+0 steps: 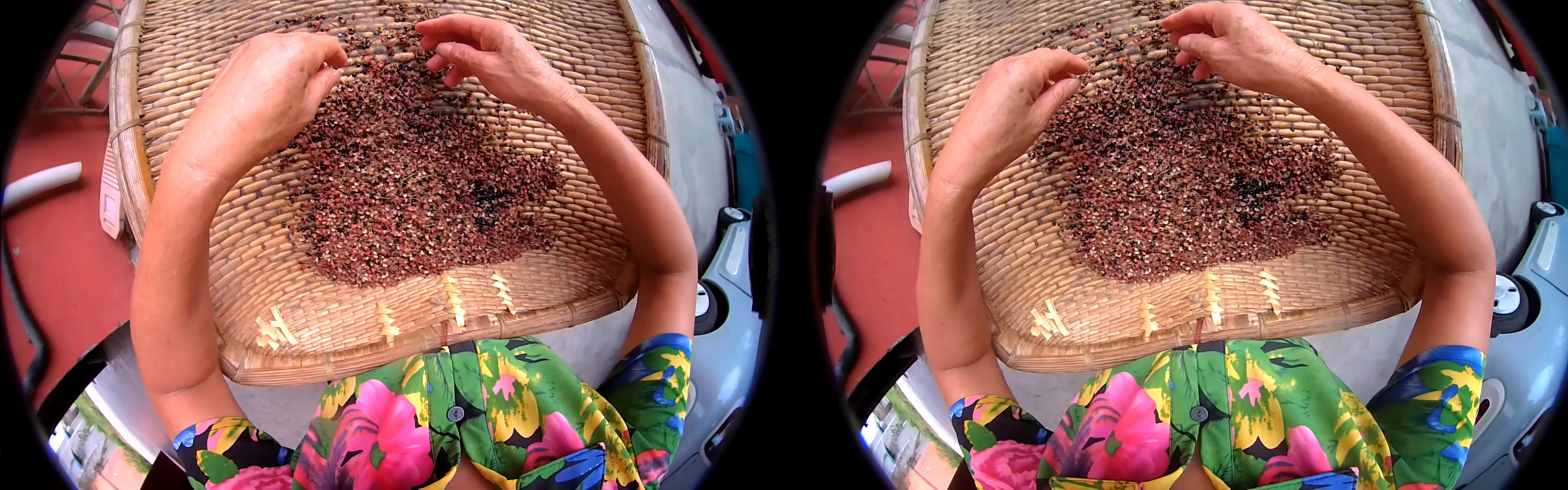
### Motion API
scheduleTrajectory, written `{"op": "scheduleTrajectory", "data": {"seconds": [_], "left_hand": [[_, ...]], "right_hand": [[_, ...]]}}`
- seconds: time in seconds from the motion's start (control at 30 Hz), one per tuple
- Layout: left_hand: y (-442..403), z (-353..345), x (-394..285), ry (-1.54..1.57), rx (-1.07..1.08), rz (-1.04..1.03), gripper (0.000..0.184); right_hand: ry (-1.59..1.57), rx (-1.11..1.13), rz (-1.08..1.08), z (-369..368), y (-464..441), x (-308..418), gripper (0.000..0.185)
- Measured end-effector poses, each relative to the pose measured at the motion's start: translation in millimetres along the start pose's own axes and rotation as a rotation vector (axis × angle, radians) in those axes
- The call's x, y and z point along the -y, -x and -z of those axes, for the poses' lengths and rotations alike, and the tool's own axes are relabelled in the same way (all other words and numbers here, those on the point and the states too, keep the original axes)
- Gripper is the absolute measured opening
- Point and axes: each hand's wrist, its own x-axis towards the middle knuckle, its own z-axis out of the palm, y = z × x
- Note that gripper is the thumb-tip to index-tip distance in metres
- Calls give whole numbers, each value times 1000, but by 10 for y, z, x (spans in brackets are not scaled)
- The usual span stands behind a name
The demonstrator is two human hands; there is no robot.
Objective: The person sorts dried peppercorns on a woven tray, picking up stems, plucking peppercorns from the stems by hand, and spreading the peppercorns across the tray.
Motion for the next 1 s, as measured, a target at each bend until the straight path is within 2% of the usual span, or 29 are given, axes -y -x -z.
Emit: {"op": "scheduleTrajectory", "data": {"seconds": [0.07,0.13,0.17,0.23,0.27,0.37,0.4,0.5,0.57,0.6,0.63,0.67,0.7,0.77,0.83,0.9,1.0], "left_hand": [[-15,-71,-42,49,9,-52,21],[-17,-203,-156,60,35,-167,31],[-3,-270,-239,79,70,-200,27],[28,-489,-181,-91,93,-231,23],[-3,-506,-104,-137,109,-156,20],[-82,-281,212,-266,-20,-33,16],[-88,-211,280,-192,-41,-21,14],[-62,-157,325,-88,-66,-1,10],[-56,-168,300,-7,-98,-63,10],[-59,-162,287,-8,-97,-59,10],[-67,-146,262,146,-16,38,12],[-75,-126,231,298,64,134,15],[-86,-88,181,292,61,132,15],[-119,-7,91,622,225,454,20],[-119,-16,111,588,215,433,25],[-122,5,94,596,220,461,29],[-127,25,127,471,196,389,34]], "right_hand": [[-14,15,-15,55,33,62,27],[132,283,-75,35,107,176,24],[228,311,64,-21,159,146,23],[501,451,49,-85,243,211,23],[603,363,246,-133,293,70,19],[617,258,332,-107,277,6,14],[631,192,364,-86,244,-21,12],[607,77,324,-26,173,-39,11],[596,34,334,-33,148,-31,13],[294,63,103,-42,144,27,17],[-8,88,-123,-47,141,82,23],[26,94,-146,-47,134,116,25],[26,90,-140,-34,123,150,25],[211,131,-189,11,108,205,22],[209,137,-179,34,117,185,22],[191,11,25,-11,134,97,24],[238,-36,123,-46,125,18,21]]}}
